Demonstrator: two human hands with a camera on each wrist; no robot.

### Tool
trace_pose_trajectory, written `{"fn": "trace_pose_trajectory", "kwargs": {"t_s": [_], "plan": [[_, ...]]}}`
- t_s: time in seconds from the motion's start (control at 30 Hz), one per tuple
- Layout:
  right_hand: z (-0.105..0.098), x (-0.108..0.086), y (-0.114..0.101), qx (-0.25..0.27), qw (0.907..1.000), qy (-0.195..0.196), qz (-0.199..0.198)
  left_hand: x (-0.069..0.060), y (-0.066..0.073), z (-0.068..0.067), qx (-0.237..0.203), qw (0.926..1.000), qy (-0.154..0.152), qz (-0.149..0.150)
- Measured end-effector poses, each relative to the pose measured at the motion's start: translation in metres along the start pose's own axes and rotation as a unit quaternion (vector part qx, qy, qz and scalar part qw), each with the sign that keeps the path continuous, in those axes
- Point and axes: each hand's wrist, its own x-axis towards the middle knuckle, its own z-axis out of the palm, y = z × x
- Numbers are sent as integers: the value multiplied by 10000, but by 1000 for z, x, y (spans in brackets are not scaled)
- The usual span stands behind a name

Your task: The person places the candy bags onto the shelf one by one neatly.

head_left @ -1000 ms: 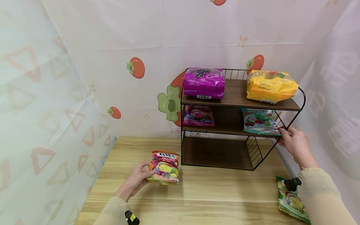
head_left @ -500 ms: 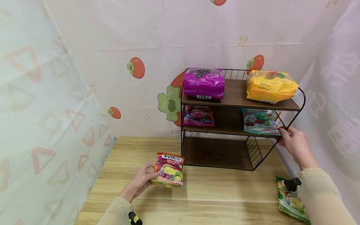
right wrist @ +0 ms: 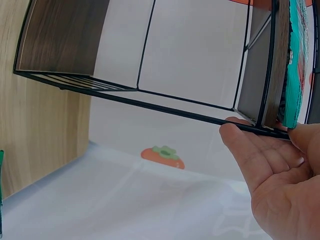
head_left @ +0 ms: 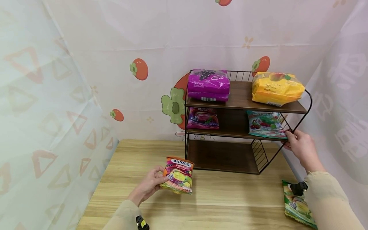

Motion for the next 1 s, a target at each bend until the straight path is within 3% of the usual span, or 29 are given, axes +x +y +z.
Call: {"fn": "trace_pose_trajectory", "kwargs": {"t_s": [0.23,1.0], "plan": [[0,0,0,6,10000,13,-6,7,-2,7,10,9997,-231,61],[1,-1,-2,-21,10000,48,32,31,-3,37,260,9989,-385,-81]]}}
